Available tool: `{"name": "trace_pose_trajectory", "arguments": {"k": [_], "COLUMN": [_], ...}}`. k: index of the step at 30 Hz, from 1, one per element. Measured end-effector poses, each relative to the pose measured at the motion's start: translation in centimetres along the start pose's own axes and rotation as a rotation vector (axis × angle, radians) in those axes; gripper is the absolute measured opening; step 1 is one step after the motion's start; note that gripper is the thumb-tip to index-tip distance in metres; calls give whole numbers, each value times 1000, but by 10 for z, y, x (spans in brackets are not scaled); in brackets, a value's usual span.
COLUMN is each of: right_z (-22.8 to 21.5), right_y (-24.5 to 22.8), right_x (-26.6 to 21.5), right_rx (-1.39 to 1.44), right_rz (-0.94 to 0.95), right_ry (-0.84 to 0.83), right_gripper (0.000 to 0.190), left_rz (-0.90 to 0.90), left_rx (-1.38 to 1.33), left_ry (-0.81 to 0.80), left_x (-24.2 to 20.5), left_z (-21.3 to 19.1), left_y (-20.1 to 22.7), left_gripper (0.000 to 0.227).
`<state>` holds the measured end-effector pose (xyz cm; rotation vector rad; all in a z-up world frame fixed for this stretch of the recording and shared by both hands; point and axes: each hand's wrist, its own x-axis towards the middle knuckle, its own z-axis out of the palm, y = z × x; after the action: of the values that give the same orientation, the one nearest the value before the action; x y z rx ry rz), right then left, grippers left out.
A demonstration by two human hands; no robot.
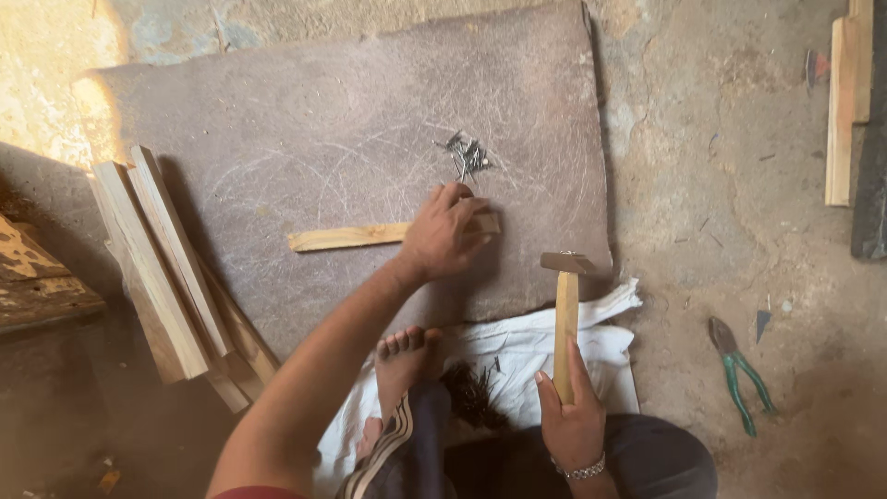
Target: The person sits on the floor and repeatedly hammers nails into small wooden strips using a hammer. They pick up each strip, drive a nail into it, and set it aside, continuing this process with multiple pieces.
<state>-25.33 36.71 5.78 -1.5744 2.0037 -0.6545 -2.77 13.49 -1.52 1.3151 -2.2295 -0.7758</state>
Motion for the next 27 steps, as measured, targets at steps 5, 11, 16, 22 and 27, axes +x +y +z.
{"name": "trace_pose_trajectory", "arguments": {"k": [5, 11, 16, 22, 27], "right_z": [12, 22, 22, 23, 26], "right_y": [25, 37, 38, 38, 33], "right_x": [-19, -12, -11, -10, -5], "right_rx": [126, 184, 192, 178, 228], "right_rz": [154, 285, 132, 55, 272], "right_ry": [-28, -80, -23, 10, -74], "right_gripper": [75, 80, 77, 76, 81], "left_rz": [-47, 223, -447, -1173, -456], "left_rx": [114, -565, -595, 141, 292], "left_ry": [-30, 420, 688, 499, 114], "left_x": [11, -6, -53, -124, -119], "left_z": [-48, -112, -126, -82, -41], "left_y": [44, 101, 26, -32, -20], "left_gripper": [37, 48, 53, 68, 62]}}
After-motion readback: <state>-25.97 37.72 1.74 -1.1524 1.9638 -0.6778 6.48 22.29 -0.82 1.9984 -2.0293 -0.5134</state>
